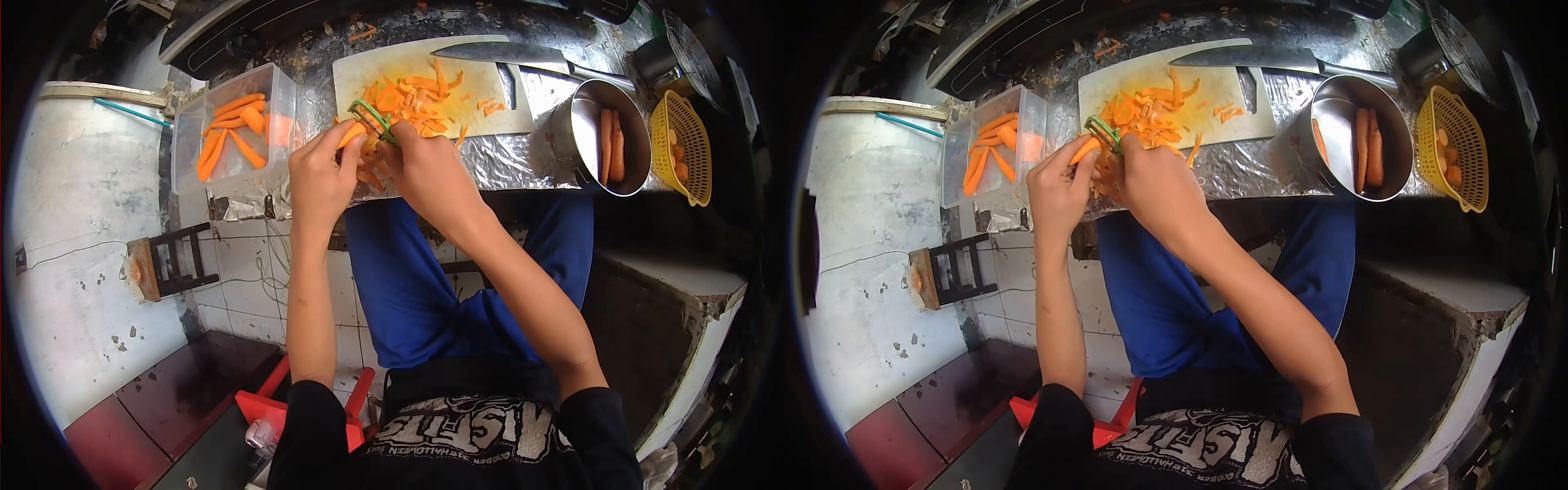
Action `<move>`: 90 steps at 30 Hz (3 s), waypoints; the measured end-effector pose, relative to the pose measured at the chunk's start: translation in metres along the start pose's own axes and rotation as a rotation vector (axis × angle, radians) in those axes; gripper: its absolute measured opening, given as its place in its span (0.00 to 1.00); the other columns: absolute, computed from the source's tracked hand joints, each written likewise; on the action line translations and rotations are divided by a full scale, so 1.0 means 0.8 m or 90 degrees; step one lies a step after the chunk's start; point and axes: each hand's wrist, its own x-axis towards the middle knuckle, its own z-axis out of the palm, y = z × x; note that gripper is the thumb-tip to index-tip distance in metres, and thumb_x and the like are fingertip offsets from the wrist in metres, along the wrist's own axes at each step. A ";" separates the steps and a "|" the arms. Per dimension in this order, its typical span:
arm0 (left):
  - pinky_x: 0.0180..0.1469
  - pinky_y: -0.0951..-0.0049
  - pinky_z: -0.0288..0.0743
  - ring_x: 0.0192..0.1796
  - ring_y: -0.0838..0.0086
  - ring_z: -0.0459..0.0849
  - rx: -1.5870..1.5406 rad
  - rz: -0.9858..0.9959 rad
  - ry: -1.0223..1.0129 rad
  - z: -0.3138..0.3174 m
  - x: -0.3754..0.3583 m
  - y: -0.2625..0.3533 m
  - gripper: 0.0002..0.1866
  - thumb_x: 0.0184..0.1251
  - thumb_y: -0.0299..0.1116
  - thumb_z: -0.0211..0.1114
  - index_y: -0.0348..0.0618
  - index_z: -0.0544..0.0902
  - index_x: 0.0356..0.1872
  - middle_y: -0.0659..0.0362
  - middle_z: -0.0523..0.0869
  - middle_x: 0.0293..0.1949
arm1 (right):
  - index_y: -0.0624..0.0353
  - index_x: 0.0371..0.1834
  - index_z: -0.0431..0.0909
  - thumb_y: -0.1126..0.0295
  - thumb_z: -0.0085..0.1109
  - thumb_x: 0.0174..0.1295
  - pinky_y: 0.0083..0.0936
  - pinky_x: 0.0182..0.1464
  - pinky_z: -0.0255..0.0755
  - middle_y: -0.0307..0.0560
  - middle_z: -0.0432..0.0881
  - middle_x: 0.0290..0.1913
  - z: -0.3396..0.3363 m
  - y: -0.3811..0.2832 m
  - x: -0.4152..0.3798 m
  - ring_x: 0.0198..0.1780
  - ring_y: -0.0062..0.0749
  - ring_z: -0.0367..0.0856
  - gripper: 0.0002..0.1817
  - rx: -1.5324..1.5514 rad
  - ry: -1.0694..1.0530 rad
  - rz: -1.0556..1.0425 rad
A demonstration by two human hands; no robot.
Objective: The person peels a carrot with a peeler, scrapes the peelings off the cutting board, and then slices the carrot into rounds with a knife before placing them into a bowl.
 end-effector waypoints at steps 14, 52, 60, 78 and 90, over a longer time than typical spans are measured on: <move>0.30 0.71 0.80 0.28 0.68 0.89 -0.059 -0.018 -0.005 0.004 -0.007 -0.015 0.10 0.68 0.24 0.65 0.32 0.85 0.48 0.50 0.89 0.34 | 0.64 0.39 0.71 0.67 0.58 0.65 0.50 0.30 0.79 0.63 0.81 0.22 0.005 -0.010 -0.004 0.27 0.61 0.84 0.11 -0.154 -0.022 0.021; 0.38 0.77 0.79 0.38 0.72 0.86 -0.359 -0.190 0.229 -0.036 -0.046 0.007 0.18 0.73 0.25 0.62 0.26 0.77 0.60 0.47 0.86 0.44 | 0.66 0.39 0.79 0.61 0.54 0.72 0.39 0.31 0.72 0.57 0.80 0.22 -0.048 -0.006 0.006 0.24 0.51 0.81 0.16 0.161 0.006 0.084; 0.38 0.77 0.81 0.38 0.72 0.87 -0.477 -0.166 0.219 -0.054 -0.058 0.029 0.18 0.73 0.24 0.62 0.25 0.77 0.59 0.50 0.87 0.42 | 0.65 0.35 0.79 0.59 0.54 0.73 0.25 0.26 0.70 0.41 0.80 0.22 -0.054 -0.039 -0.004 0.21 0.22 0.75 0.18 0.376 -0.130 0.177; 0.41 0.75 0.84 0.41 0.70 0.88 -0.499 -0.105 0.121 -0.097 -0.083 0.110 0.15 0.68 0.19 0.66 0.27 0.81 0.55 0.49 0.87 0.45 | 0.67 0.51 0.80 0.73 0.68 0.64 0.19 0.44 0.76 0.40 0.85 0.38 -0.101 -0.120 -0.035 0.40 0.17 0.81 0.15 0.601 -0.237 0.036; 0.48 0.73 0.84 0.44 0.67 0.89 -0.499 -0.042 0.137 -0.108 -0.087 0.139 0.15 0.64 0.17 0.69 0.26 0.82 0.51 0.46 0.86 0.48 | 0.63 0.56 0.81 0.73 0.71 0.61 0.11 0.32 0.68 0.35 0.84 0.35 -0.119 -0.104 -0.054 0.32 0.11 0.76 0.20 0.675 -0.190 0.031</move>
